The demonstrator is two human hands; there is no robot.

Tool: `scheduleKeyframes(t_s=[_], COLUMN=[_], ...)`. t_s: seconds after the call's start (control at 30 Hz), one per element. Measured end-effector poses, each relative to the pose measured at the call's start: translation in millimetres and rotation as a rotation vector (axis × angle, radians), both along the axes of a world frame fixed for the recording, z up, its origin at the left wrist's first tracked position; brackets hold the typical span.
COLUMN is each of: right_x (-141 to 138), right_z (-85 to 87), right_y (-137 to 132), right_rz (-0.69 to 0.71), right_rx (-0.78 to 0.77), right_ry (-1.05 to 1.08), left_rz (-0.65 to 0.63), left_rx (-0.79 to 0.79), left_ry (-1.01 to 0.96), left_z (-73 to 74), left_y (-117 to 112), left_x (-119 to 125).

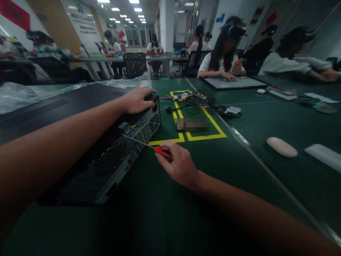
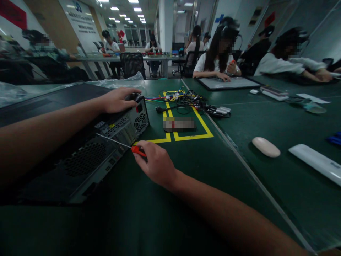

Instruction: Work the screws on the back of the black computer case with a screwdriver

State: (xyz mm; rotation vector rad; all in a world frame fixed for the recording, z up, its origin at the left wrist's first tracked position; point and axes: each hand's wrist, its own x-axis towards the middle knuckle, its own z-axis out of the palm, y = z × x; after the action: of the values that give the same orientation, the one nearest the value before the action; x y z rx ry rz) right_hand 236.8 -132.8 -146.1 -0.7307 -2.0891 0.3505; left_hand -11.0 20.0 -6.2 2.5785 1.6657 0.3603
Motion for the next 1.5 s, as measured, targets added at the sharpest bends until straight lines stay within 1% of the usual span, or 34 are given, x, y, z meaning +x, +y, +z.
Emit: scheduleKeyframes(t_s=[0.13,0.33,0.5,0.6,0.7,0.83,0.9,1.0,1.13,1.37,1.5], right_x=[-2.4,-5.4,-6.8,-8.0,-8.2,-6.5,-5.6,-4.7,-4.0,-3.5,-4.4], right_z=[-0.7,-2.9,-6.2,-9.7,-12.1,-12.4,-12.1,-12.0,-11.6,-8.0,-9.4], right_y=[1.0,0.2,-0.6,-0.2,0.1,-0.3,-0.5,-0.6,-0.7,-1.7,-2.0], right_rz=[0.037,0.022,0.035,0.023,0.012,0.021,0.024,0.013,-0.007,0.001,0.000], right_rx=[0.027,0.022,0.033,0.060,0.080,0.095,0.116,0.124,0.096,0.079,0.077], right_ry=[0.006,-0.048,-0.036,-0.005,0.016,0.021,0.033,0.037,0.012,0.016,0.037], left_rz=[0.004,0.001,-0.027,0.002,0.037,0.050,0.057,0.063,0.063,0.101,0.108], left_rx=[-0.025,-0.032,-0.032,-0.067,-0.074,-0.054,-0.044,-0.053,-0.036,-0.012,-0.017], left_ry=[0.043,0.107,0.168,0.179,0.166,0.094,0.069,0.060,0.062,0.083,0.090], left_z=[0.3,0.7,9.5,13.7,10.5,0.8,-1.7,-0.9,2.4,3.8,4.4], left_y=[1.4,4.3,15.7,22.6,24.7,23.0,21.6,18.9,14.5,8.8,7.4], left_x=[-0.5,-2.0,-1.3,1.1,4.6,6.9,7.0,7.5,9.5,11.3,11.5])
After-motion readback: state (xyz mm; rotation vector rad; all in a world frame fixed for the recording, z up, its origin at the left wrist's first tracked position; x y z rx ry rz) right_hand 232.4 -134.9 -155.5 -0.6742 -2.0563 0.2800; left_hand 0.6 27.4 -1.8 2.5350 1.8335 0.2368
